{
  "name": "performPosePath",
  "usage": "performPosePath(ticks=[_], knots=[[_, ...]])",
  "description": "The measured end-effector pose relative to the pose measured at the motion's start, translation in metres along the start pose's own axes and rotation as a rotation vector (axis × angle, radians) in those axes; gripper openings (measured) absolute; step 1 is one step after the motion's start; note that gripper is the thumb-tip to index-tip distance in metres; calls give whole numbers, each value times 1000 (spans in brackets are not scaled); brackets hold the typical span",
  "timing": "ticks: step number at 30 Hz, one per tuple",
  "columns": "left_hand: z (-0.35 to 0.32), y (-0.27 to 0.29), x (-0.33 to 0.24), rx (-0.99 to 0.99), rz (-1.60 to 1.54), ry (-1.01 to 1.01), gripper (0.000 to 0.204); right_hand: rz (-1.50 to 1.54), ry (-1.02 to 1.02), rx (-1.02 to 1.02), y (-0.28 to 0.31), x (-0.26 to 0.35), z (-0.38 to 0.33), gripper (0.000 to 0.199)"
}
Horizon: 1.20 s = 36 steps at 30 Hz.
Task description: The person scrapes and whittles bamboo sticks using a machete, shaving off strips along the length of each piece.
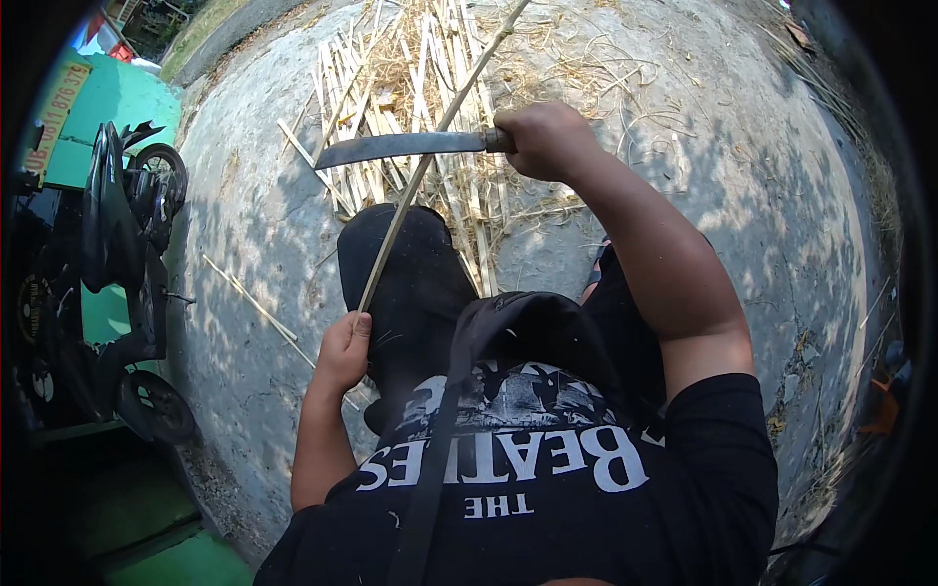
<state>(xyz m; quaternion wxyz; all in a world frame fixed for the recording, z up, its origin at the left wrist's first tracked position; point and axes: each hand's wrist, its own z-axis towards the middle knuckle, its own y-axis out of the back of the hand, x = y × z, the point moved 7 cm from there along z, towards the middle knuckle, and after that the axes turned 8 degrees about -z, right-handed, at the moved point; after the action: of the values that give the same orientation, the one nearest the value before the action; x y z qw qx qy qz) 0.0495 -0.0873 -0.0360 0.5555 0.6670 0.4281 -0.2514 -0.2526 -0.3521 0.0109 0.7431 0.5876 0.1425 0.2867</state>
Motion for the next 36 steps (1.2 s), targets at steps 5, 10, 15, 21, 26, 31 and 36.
performPosePath(ticks=[5,10,15,21,26,31,36], knots=[[-5,2,0,-34,55,2,52,59,293,-41,-3,55,-4,9],[-3,-3,-23,6,97,-46,51,85,-318,6,-9,-77,2,11],[-4,4,-8,40,61,-8,52,124,-389,142,-10,-60,-5,19],[-3,2,-3,30,56,-33,52,550,-352,253,-37,-60,-2,28],[-2,0,-4,31,38,-3,52,227,-128,81,-9,-9,-1,17],[-5,2,-7,34,49,11,51,-19,205,66,3,42,-5,6],[-27,5,-13,77,95,-55,50,88,-290,-54,-4,-69,-5,9]])
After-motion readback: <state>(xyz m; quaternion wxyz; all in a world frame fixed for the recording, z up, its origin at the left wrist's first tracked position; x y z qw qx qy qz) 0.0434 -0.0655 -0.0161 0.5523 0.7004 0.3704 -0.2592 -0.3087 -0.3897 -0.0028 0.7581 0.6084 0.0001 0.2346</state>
